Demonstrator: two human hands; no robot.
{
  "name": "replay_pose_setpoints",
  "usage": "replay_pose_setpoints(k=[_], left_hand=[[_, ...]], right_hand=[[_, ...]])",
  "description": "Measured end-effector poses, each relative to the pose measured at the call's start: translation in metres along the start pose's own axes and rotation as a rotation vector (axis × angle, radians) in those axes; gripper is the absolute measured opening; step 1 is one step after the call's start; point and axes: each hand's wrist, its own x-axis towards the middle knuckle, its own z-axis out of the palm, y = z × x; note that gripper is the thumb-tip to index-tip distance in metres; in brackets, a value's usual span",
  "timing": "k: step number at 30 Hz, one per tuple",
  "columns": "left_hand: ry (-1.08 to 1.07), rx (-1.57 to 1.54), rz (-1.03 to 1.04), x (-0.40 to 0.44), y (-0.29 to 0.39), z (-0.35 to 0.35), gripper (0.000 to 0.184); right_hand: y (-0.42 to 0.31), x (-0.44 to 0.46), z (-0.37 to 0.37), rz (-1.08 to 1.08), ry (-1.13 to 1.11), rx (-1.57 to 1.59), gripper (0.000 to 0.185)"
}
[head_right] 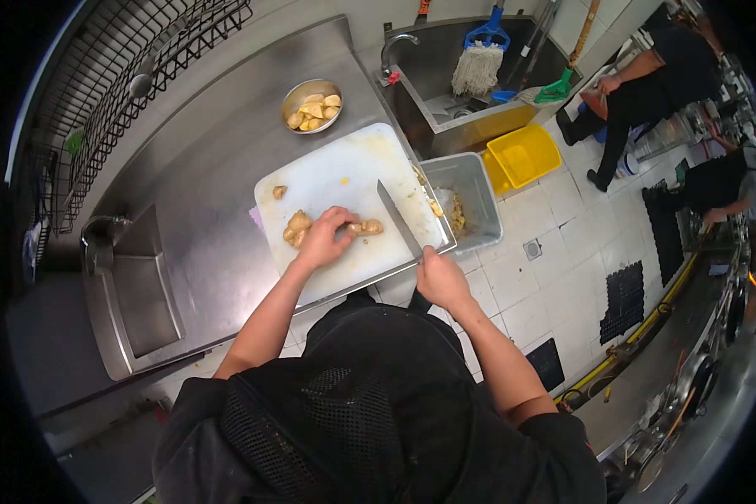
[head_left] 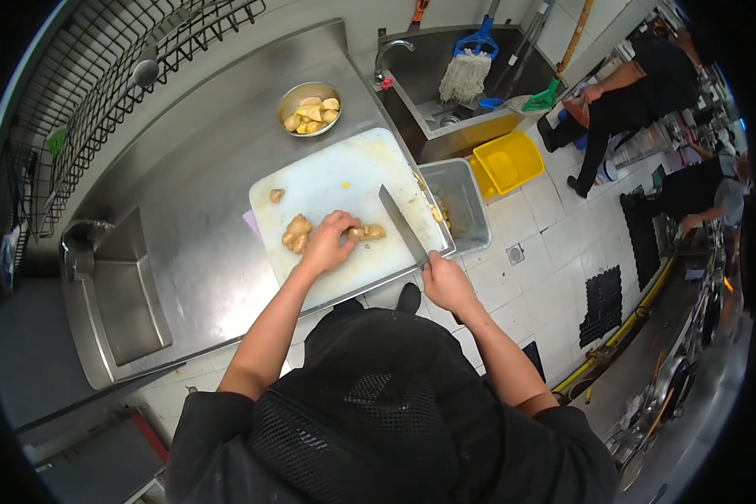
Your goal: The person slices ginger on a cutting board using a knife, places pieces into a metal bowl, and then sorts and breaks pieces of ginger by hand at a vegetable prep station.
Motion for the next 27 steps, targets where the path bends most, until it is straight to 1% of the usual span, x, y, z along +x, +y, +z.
replay_pose_setpoints(k=[1,3,4,6,7,9,10,12,13,15,18,22,24,27], left_hand=[[0.009,-0.001,-0.006,-0.001,0.003,0.001,0.033],[-0.029,-0.118,-0.138,-0.008,0.014,0.007,0.033],[-0.024,-0.12,-0.142,-0.012,0.018,0.011,0.033],[0.079,-0.184,-0.168,-0.016,0.024,0.017,0.033],[0.081,-0.188,-0.171,-0.017,0.026,0.018,0.033],[0.07,-0.278,-0.262,-0.021,0.029,0.02,0.034],[0.071,-0.284,-0.271,-0.023,0.029,0.023,0.034],[0.173,-0.119,-0.108,-0.023,0.03,0.027,0.031],[0.176,-0.119,-0.11,-0.021,0.03,0.027,0.031],[0.227,-0.033,-0.005,-0.019,0.028,0.029,0.031],[0.163,-0.033,-0.019,-0.015,0.024,0.03,0.03],[0.14,-0.037,-0.032,-0.009,0.024,0.028,0.029],[0.096,-0.048,-0.053,-0.008,0.025,0.026,0.027],[0.095,-0.052,-0.026,-0.007,0.023,0.025,0.027]], right_hand=[[-0.007,-0.001,-0.001,-0.008,-0.005,-0.005,0.019],[-0.02,-0.005,-0.004,-0.004,-0.02,-0.024,0.019],[-0.023,-0.005,-0.002,-0.022,-0.024,-0.042,0.019],[-0.031,-0.007,-0.003,-0.023,-0.046,-0.051,0.019],[-0.035,-0.008,-0.004,-0.021,-0.064,-0.057,0.019],[-0.04,-0.009,-0.004,-0.026,-0.076,-0.064,0.02],[-0.042,-0.011,-0.004,-0.029,-0.084,-0.065,0.02],[-0.048,-0.013,-0.01,-0.023,-0.129,-0.093,0.02],[-0.051,-0.012,-0.013,-0.018,-0.164,-0.116,0.02],[-0.057,-0.016,-0.019,-0.021,-0.184,-0.149,0.019],[-0.067,-0.025,-0.023,-0.002,-0.211,-0.22,0.018],[-0.081,-0.032,-0.028,0.022,-0.241,-0.321,0.018],[-0.085,-0.032,-0.032,0.034,-0.262,-0.323,0.017],[-0.083,-0.028,-0.032,0.05,-0.291,-0.324,0.016]])
